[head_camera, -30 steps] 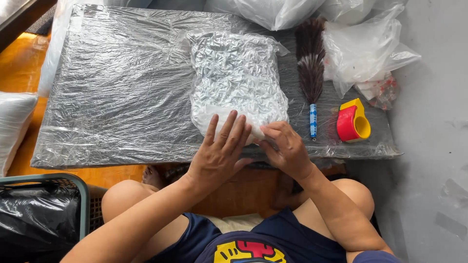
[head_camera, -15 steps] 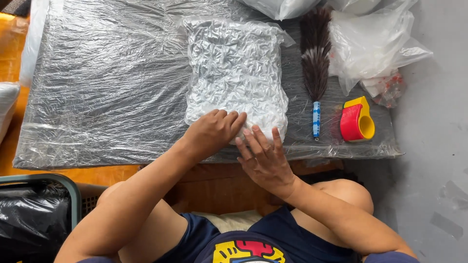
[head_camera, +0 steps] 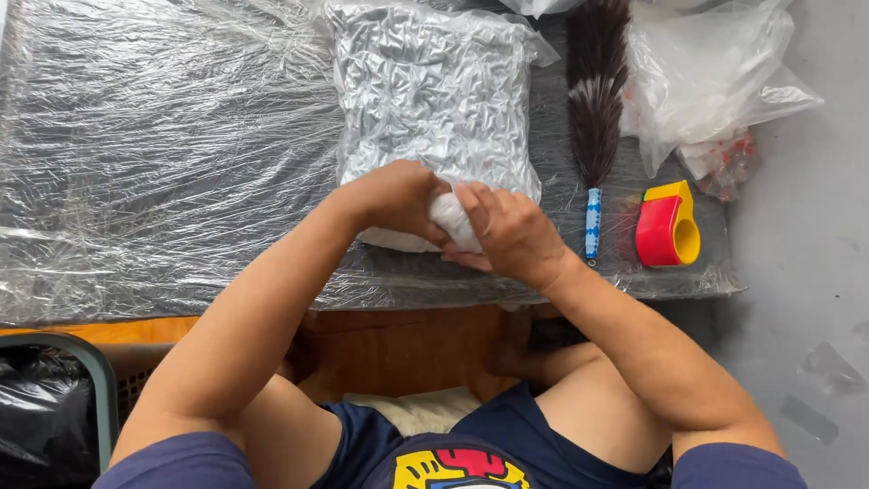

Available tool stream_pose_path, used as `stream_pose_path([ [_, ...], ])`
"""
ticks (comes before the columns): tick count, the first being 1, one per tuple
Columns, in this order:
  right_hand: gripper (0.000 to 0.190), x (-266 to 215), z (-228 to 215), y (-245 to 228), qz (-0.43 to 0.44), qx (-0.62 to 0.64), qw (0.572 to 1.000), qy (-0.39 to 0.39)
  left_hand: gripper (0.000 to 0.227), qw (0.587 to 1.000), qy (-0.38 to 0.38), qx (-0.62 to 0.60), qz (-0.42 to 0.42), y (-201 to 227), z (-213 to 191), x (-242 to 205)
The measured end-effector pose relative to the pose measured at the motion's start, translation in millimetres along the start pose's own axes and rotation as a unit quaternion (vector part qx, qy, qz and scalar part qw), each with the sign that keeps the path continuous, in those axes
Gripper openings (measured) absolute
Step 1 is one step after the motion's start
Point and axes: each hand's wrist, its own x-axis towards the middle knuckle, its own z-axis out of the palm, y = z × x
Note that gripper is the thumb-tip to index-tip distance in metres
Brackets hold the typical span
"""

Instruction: Placing a pillow into a plastic bag and using a vacuum hose to remove air before sealing the bag.

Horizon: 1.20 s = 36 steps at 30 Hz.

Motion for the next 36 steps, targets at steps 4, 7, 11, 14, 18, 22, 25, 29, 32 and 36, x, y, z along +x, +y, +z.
stream_pose_path([
  [4, 0.093, 20.4, 0.8, 25.6, 0.009, 0.129, 0.989, -0.064, 0.078, 0.988, -0.079, -0.107, -0.082, -1.6, -25.1, 4.0],
  [7, 0.084, 26.3, 8.5, 39.4, 0.043, 0.245, 0.962, -0.116, 0.089, 0.978, -0.104, -0.132, -0.122, 5.3, -33.2, -1.2],
  [11, 0.074, 32.6, 20.1, 52.7, 0.068, 0.317, 0.935, -0.145, 0.09, 0.991, -0.053, -0.073, -0.095, 11.1, -34.3, -6.6],
  [14, 0.07, 32.4, 26.3, 57.3, 0.081, 0.368, 0.914, -0.154, 0.084, 0.995, 0.084, 0.04, -0.048, 22.0, -19.3, -23.0],
  [18, 0.072, 26.3, 49.8, 70.1, 0.129, 0.431, 0.872, -0.195, 0.096, 0.931, 0.193, 0.304, 0.069, 45.5, -11.6, -49.2],
  [22, 0.061, 58.1, 22.9, 70.4, 0.177, 0.464, 0.823, -0.275, 0.139, 0.882, 0.156, 0.445, -0.023, 22.1, 35.6, -31.7],
  [25, 0.074, 62.7, 11.4, 70.1, 0.219, 0.435, 0.814, -0.316, 0.129, 0.893, 0.159, 0.42, 0.001, -4.9, 38.3, -14.2],
  [29, 0.102, 62.8, -19.8, 54.3, 0.185, 0.313, 0.879, -0.31, 0.121, 0.923, 0.129, 0.363, 0.02, 6.4, 11.1, -21.2],
  [32, 0.116, 41.5, -20.6, 35.3, 0.115, 0.178, 0.956, -0.204, 0.116, 0.941, 0.113, 0.32, 0.013, 8.3, 6.0, -20.9],
  [36, 0.137, 13.8, 4.0, -5.1, 0.055, -0.004, 0.995, -0.079, 0.109, 0.957, 0.094, 0.273, 0.01, -0.7, 6.0, -12.0],
])
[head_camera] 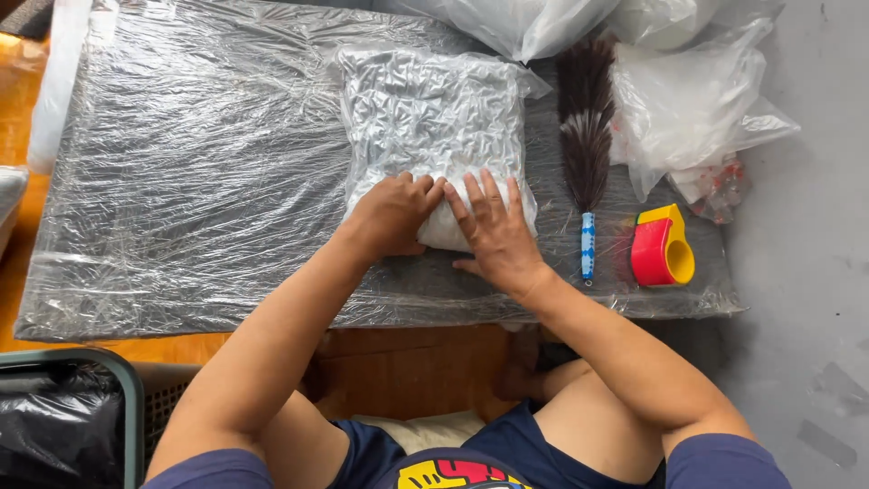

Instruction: Placing a pillow into a plastic bag and using a vacuum hose to remove air before sealing the bag.

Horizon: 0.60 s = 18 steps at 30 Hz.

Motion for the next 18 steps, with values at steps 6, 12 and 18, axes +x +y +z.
stream_pose_path([
  [6, 0.136, 16.0, 35.5, 52.0, -0.032, -0.05, 0.995, 0.08, 0.102, 0.997, 0.032, -0.058, -0.034, -20.7, 9.2, 38.3],
  [12, 0.138, -17.4, -24.1, 35.1, -0.037, -0.042, 0.996, 0.066, 0.091, 0.998, 0.006, -0.061, -0.014, 31.3, -61.6, -5.9],
  [18, 0.127, -47.0, -29.2, 2.7, -0.054, 0.028, 0.998, 0.025, 0.087, 0.993, -0.036, -0.111, -0.01, 56.0, -53.8, -48.4],
])
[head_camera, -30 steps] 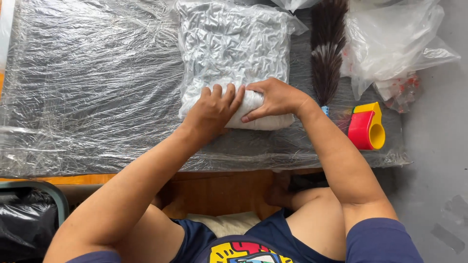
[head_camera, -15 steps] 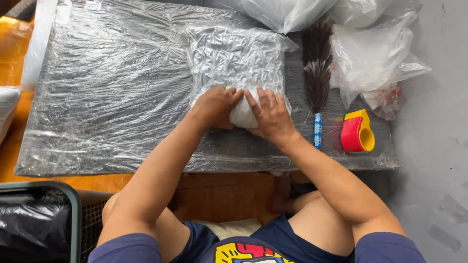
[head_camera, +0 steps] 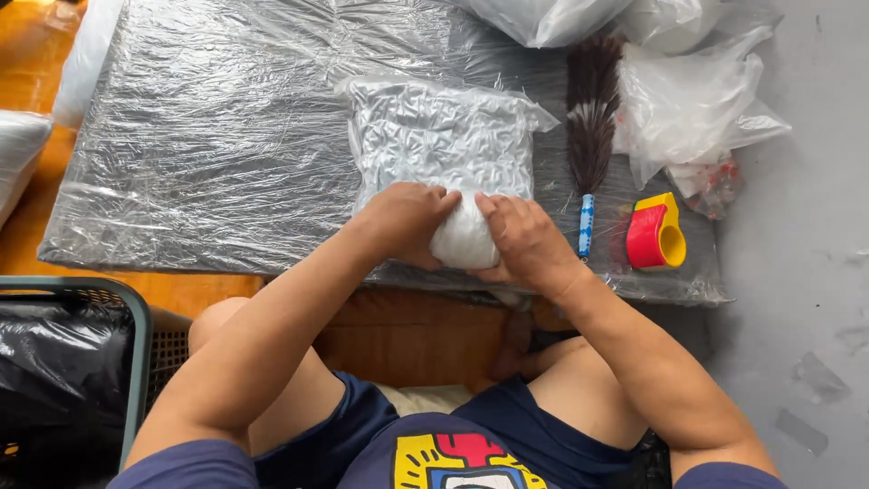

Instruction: Placing a pillow into a plastic bag and using a vacuum hose to remove air before sealing the bag.

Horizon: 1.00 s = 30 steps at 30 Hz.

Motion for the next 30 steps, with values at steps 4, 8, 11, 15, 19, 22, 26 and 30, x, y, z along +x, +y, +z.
stream_pose_path([
  [4, 0.116, 9.8, 0.4, 11.0, 0.015, 0.095, 0.994, -0.044, 0.086, 0.999, -0.022, -0.026, -0.014, -9.8, -1.1, 5.4],
  [8, 0.109, 34.3, -17.7, 28.0, 0.081, 0.234, 0.956, -0.159, 0.095, 0.988, -0.092, -0.113, -0.048, -26.7, -18.0, 17.8],
  [11, 0.108, 52.8, -23.8, 40.3, 0.124, 0.286, 0.92, -0.235, 0.102, 0.967, -0.147, -0.186, -0.095, -38.3, -30.8, 24.9],
  [15, 0.11, 83.2, -29.6, 62.0, 0.19, 0.342, 0.851, -0.35, 0.106, 0.92, -0.218, -0.294, -0.142, -59.5, -47.5, 41.6],
  [19, 0.111, 115.5, -31.7, 80.9, 0.222, 0.363, 0.805, -0.414, 0.102, 0.891, -0.242, -0.35, -0.161, -66.3, -58.7, 48.4],
  [22, 0.107, 127.9, -22.4, 90.6, 0.22, 0.378, 0.782, -0.443, 0.103, 0.881, -0.252, -0.361, -0.177, -72.7, -64.0, 53.3],
  [26, 0.103, 124.8, -16.9, 98.8, 0.208, 0.392, 0.776, -0.449, 0.109, 0.927, -0.207, -0.272, -0.156, -68.9, -55.8, 57.8],
  [30, 0.11, 118.3, 0.9, 105.4, 0.206, 0.415, 0.77, -0.438, 0.078, 0.997, -0.004, -0.04, -0.068, -42.5, -46.7, 38.0],
])
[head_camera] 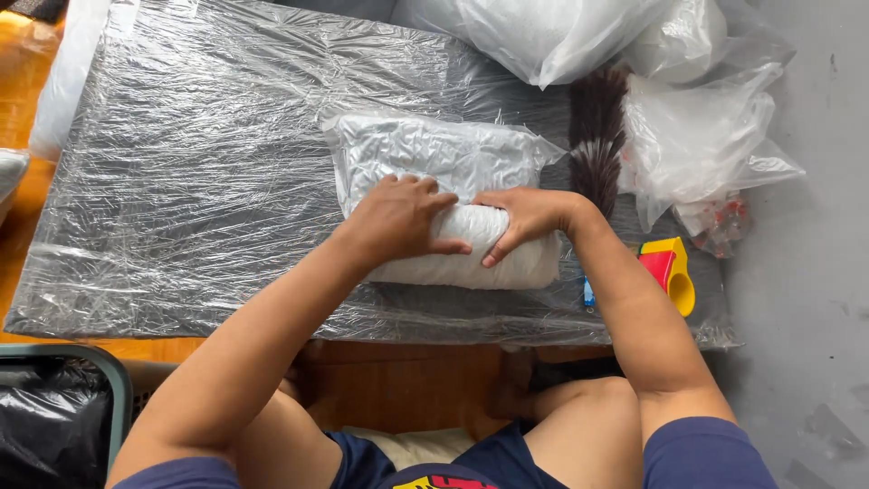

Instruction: Placing a pillow into a plastic bag and using a vacuum hose to remove air before sealing the bag.

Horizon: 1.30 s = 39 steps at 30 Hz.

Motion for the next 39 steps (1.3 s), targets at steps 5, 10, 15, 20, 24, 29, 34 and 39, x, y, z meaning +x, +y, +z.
stream_pose_path([
  [5, 0.111, 6.4, -1.0, 8.8, 0.002, 0.003, 1.0, 0.0, 0.128, 0.988, 0.072, 0.135, 0.035, 23.3, 35.1, -13.8],
  [10, 0.106, -22.0, 1.1, -11.6, 0.019, -0.027, 0.999, 0.032, 0.12, 0.978, 0.169, 0.092, 0.076, -4.5, 60.2, 1.1],
  [15, 0.088, -58.1, 27.0, -37.4, -0.1, -0.146, 0.956, 0.235, 0.106, 0.989, 0.124, 0.063, 0.053, -8.4, 45.1, 7.1],
  [20, 0.069, -4.6, 65.6, 3.7, -0.119, -0.247, 0.865, 0.421, 0.106, 0.995, 0.078, 0.048, 0.045, -20.7, 35.9, 33.4],
  [24, 0.059, 17.6, 38.8, 12.3, -0.087, -0.189, 0.884, 0.419, 0.1, 1.0, 0.016, 0.014, 0.009, -33.4, 17.7, 62.4],
  [29, 0.058, 21.6, -3.2, -0.9, -0.018, -0.091, 0.936, 0.339, 0.106, 0.998, -0.052, -0.017, -0.031, -42.4, -7.1, 86.0],
  [34, 0.055, 31.1, -28.0, -15.8, 0.022, -0.06, 0.954, 0.294, 0.115, 0.999, 0.048, 0.022, -0.011, -58.1, -9.4, 91.5],
  [39, 0.057, 55.3, -48.2, 5.0, -0.035, -0.104, 0.958, 0.263, 0.136, 0.979, -0.14, -0.103, -0.105, -50.9, -35.5, 103.0],
])
